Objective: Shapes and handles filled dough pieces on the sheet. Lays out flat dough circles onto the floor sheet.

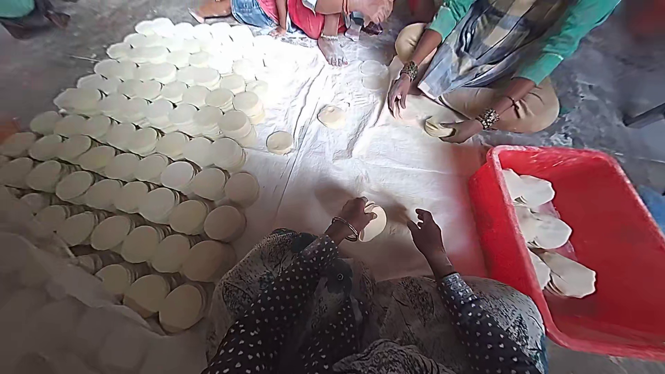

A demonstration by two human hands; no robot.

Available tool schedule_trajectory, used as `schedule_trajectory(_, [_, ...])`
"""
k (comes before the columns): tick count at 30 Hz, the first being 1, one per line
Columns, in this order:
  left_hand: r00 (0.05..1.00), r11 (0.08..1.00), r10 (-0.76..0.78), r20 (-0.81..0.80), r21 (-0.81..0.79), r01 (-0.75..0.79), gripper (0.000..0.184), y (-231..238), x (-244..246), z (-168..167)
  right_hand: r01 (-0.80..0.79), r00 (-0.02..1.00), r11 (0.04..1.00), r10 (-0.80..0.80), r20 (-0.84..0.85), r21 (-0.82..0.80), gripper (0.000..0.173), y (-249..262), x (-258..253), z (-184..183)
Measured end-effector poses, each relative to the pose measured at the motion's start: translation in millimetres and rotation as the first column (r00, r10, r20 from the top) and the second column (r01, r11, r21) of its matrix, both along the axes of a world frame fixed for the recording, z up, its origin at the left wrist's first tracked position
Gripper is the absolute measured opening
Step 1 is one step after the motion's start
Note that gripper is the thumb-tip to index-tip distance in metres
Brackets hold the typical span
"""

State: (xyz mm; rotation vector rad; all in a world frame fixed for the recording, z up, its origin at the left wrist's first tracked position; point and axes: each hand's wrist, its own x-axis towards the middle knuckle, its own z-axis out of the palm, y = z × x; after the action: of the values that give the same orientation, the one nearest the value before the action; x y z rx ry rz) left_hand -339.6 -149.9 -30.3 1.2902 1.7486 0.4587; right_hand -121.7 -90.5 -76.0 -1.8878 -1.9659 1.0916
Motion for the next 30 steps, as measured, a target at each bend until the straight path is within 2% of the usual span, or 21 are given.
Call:
schedule_trajectory(1, [0.982,0.989,0.141,0.126,0.025,-0.145,0.035,1.8,-10.1,-0.8,-0.028,0.999,0.999,0.027,0.019,0.032,0.052,0.1,0.3,-3.2])
schedule_trajectory(2, [0.918,0.949,0.291,0.271,0.042,-0.313,0.034,4.2,-22.1,-3.4,-0.042,0.999,0.998,0.041,0.022,0.043,0.053,1.1,1.1,-6.2])
schedule_trajectory(3, [0.801,0.873,0.428,0.418,0.036,-0.486,0.03,6.4,-35.0,-6.0,-0.036,0.999,0.999,0.036,0.007,0.037,0.054,2.3,2.3,-9.0])
schedule_trajectory(5, [0.497,0.671,0.603,0.624,-0.06,-0.739,0.032,12.8,-69.3,0.2,0.014,0.997,1.0,-0.014,-0.07,0.003,0.053,5.5,3.4,-15.0])
schedule_trajectory(7, [0.19,0.455,0.665,0.723,-0.189,-0.87,0.038,25.9,-116.4,10.0,0.059,0.987,0.998,-0.062,-0.147,-0.022,0.052,9.0,3.4,-21.1])
schedule_trajectory(9, [0.019,0.284,0.65,0.759,-0.22,-0.933,0.042,37.5,-164.9,9.7,0.092,0.974,0.994,-0.101,-0.201,-0.049,0.051,11.6,1.8,-24.9])
schedule_trajectory(11, [-0.026,0.192,0.644,0.765,-0.195,-0.962,0.044,45.8,-208.0,3.0,0.113,0.963,0.991,-0.126,-0.24,-0.067,0.05,12.6,-0.6,-27.4])
schedule_trajectory(13, [-0.021,0.149,0.66,0.751,-0.159,-0.976,0.045,55.2,-240.9,-3.6,0.131,0.948,0.989,-0.147,-0.281,-0.073,0.049,13.6,-3.1,-29.1])
schedule_trajectory(17, [0.016,0.146,0.678,0.735,-0.113,-0.983,0.045,87.2,-284.1,-20.3,0.167,0.933,0.985,-0.172,-0.315,-0.044,0.045,15.2,-5.6,-33.3])
schedule_trajectory(19, [0.0,0.138,0.635,0.773,-0.114,-0.984,0.043,105.1,-294.7,-31.7,0.179,0.932,0.983,-0.184,-0.312,-0.042,0.044,16.4,-6.6,-35.5])
schedule_trajectory(21, [-0.024,0.133,0.578,0.815,-0.123,-0.983,0.043,118.4,-304.4,-57.8,0.186,0.929,0.982,-0.19,-0.318,-0.044,0.044,17.2,-6.8,-39.9])
schedule_trajectory(25, [-0.078,0.065,0.625,0.777,-0.151,-0.986,0.044,116.4,-304.7,-109.4,0.184,0.931,0.98,-0.2,-0.305,-0.078,0.043,18.7,-4.4,-47.4])
schedule_trajectory(28, [-0.11,0.069,0.582,0.806,-0.184,-0.98,0.043,110.6,-306.9,-109.0,0.172,0.94,0.98,-0.193,-0.281,-0.097,0.042,18.9,-4.8,-48.1])
schedule_trajectory(30, [-0.052,0.101,0.66,0.75,-0.157,-0.982,0.043,106.8,-310.8,-100.1,0.17,0.94,0.98,-0.191,-0.284,-0.1,0.042,18.4,-6.5,-48.2])
